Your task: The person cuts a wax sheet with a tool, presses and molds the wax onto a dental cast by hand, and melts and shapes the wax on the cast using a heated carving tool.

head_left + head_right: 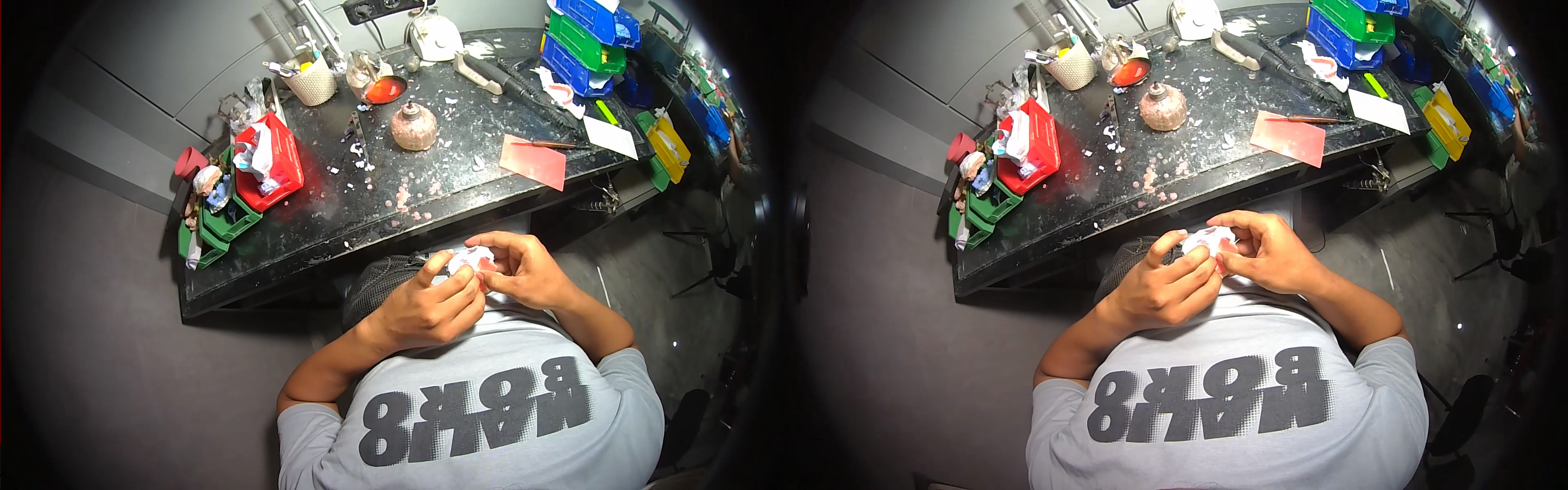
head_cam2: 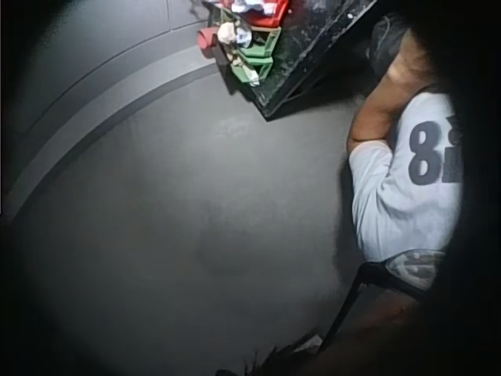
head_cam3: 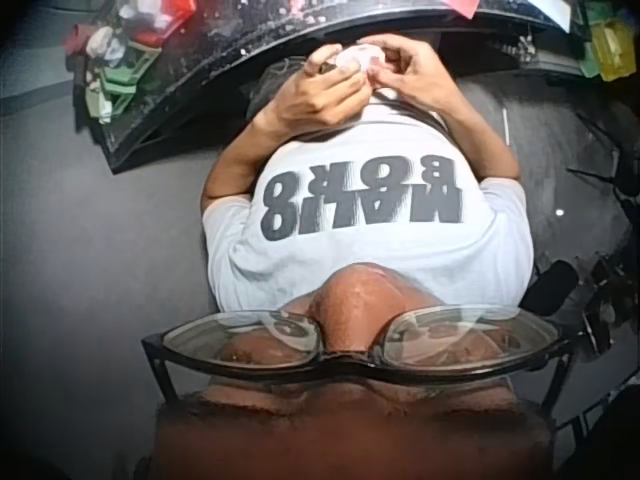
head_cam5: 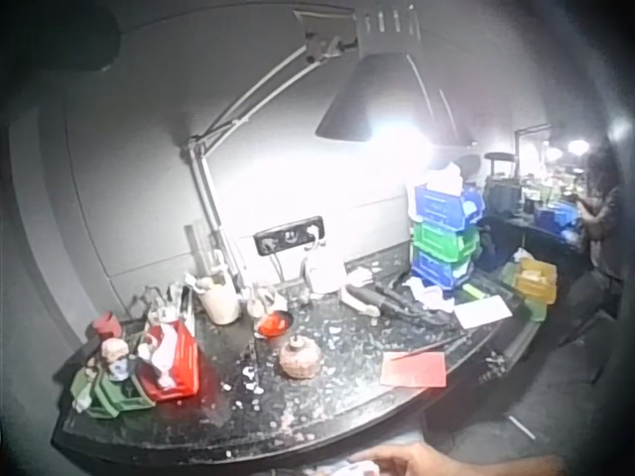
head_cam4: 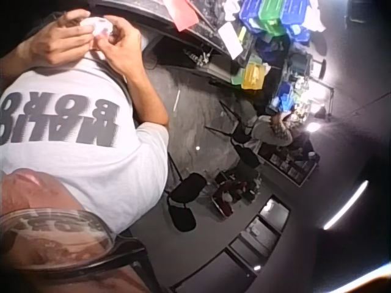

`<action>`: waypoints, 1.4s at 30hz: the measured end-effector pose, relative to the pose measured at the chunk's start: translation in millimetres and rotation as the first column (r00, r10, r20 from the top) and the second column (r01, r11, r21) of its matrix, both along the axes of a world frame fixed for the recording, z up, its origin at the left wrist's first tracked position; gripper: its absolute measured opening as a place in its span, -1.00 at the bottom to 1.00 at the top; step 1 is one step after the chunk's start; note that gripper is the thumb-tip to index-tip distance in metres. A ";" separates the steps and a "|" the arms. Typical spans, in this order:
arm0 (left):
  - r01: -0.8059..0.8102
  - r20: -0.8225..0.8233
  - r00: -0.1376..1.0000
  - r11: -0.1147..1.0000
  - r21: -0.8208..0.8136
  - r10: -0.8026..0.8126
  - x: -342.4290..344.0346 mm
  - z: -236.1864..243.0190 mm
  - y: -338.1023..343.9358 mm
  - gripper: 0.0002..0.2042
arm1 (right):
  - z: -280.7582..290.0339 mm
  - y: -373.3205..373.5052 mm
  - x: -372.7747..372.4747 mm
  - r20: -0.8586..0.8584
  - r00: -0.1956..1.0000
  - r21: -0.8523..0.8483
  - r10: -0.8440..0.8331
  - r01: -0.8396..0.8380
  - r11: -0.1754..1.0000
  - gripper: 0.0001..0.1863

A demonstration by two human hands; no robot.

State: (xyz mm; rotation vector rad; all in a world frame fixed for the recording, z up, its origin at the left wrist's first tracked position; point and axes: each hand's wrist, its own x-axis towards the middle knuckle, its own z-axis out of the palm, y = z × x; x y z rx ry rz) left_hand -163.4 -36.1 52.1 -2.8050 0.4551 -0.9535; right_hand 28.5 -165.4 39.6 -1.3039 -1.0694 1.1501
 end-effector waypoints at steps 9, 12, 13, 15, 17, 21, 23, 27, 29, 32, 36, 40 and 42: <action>-0.002 -0.033 0.999 1.000 0.000 0.002 0.2 -3.7 -3.6 -0.89 | 4.1 -1.6 -6.6 0.213 0.974 -0.045 -0.080 0.092 0.995 -0.64; -0.001 -0.037 0.999 1.000 -0.003 0.001 0.3 -4.1 -3.0 -0.89 | -7.3 -1.3 -5.8 0.209 0.975 -0.031 -0.082 0.090 0.995 -0.64; 0.002 -0.035 0.999 1.000 -0.003 -0.002 0.1 -3.5 -2.7 -0.89 | -10.8 -0.6 -5.9 0.184 0.979 -0.019 -0.086 0.091 0.996 -0.64; 0.005 -0.032 0.999 1.000 -0.003 -0.005 -0.3 -3.4 -1.8 -0.90 | -14.0 0.7 -6.7 0.160 0.983 -0.007 -0.091 0.093 0.996 -0.64; 0.003 -0.027 1.000 1.000 -0.002 -0.003 -0.7 -4.1 0.0 -0.90 | -14.5 2.8 -7.9 0.059 0.994 -0.018 -0.093 0.095 0.995 -0.65; 0.000 -0.033 0.999 1.000 0.030 0.001 -0.5 -3.7 2.3 -0.90 | -5.7 5.2 -8.0 -0.008 0.996 -0.005 -0.094 0.094 0.996 -0.68; -0.052 -0.024 0.998 0.999 -0.006 0.052 0.7 -3.2 -0.2 -0.90 | -3.2 3.8 -5.0 -0.039 0.994 -0.014 -0.103 0.103 0.995 -0.70; -0.119 -0.004 0.992 0.959 -0.257 0.122 1.3 -1.5 6.5 -0.62 | -2.1 10.9 2.3 -0.241 0.959 0.041 -0.147 0.162 0.986 -0.68; -0.078 0.007 0.995 0.830 -0.552 0.098 4.9 6.2 12.0 -0.33 | 3.2 16.6 5.7 -0.235 0.958 0.082 -0.166 0.190 0.978 -0.69; -0.146 -0.121 0.988 0.349 -0.926 0.094 9.1 -5.1 14.5 -0.38 | 18.2 27.0 9.1 -0.200 0.964 0.138 -0.176 0.206 0.969 -0.69; -0.165 -0.163 0.985 -0.029 -0.986 -0.062 24.0 0.3 16.2 -0.57 | 22.5 35.4 7.0 -0.170 0.972 0.175 -0.162 0.191 0.966 -0.66; -0.198 -0.197 0.980 0.023 -0.980 0.038 34.6 -11.0 12.9 -0.65 | 20.4 34.4 5.2 0.093 0.980 0.135 -0.176 0.162 0.977 -0.61; -0.194 -0.192 0.980 0.036 -0.980 0.054 38.6 -22.7 13.3 -0.67 | 14.7 33.9 4.3 0.177 0.949 0.196 -0.262 0.227 0.954 -0.57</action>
